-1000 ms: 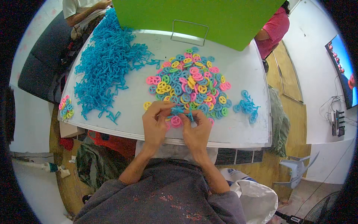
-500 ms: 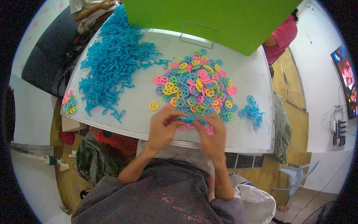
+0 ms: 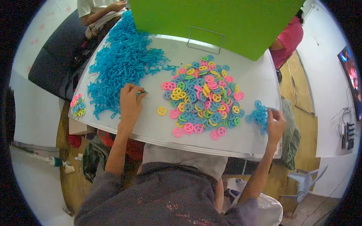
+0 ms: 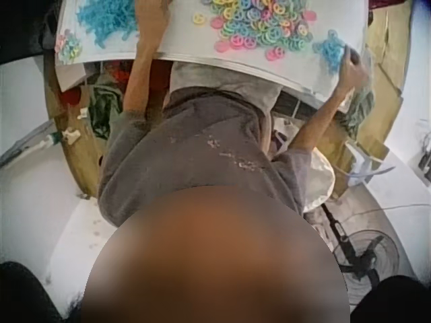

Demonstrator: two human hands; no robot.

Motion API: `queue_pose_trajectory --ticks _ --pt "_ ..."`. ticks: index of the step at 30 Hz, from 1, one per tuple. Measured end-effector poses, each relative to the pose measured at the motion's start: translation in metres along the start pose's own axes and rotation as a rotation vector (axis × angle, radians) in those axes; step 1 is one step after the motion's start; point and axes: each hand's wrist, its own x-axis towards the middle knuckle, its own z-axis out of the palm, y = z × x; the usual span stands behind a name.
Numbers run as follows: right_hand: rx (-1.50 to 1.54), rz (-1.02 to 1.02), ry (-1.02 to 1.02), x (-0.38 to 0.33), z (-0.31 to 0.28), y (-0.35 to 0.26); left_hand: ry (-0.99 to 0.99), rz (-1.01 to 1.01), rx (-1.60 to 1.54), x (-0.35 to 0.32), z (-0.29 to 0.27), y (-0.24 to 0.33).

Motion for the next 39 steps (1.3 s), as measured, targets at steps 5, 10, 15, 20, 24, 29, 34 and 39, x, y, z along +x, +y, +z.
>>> queue_pose_trajectory --ticks 5,10,15,20,24,29,34,39 --pt "-0.149 -0.273 0.448 -0.026 0.016 -0.06 -0.072 -0.377 -0.773 0.011 -0.032 0.048" --pt "0.768 -0.071 -0.492 -0.121 0.049 -0.145 -0.272 -0.432 -1.38 -0.016 -0.015 0.112" --pt "1.055 0.255 -0.634 -0.151 0.066 -0.153 -0.465 -0.124 -1.274 -0.04 0.008 0.132" --pt "0.915 0.245 -0.443 -0.14 0.058 -0.134 -0.115 -0.02 -0.473 -0.02 0.032 0.121" --pt "0.813 0.258 -0.395 -0.137 0.057 -0.137 -0.161 -0.03 -0.311 -0.013 0.046 0.104" --pt "0.88 0.242 -0.389 -0.138 0.063 -0.138 -0.345 -0.48 -0.973 -0.017 0.026 0.11" --pt "0.817 0.055 -0.407 -0.139 0.07 -0.135 -0.438 -0.639 -1.369 -0.029 0.016 0.124" --pt "0.75 0.007 -0.422 -0.141 0.066 -0.141 -0.489 -0.708 -1.486 -0.029 0.013 0.125"
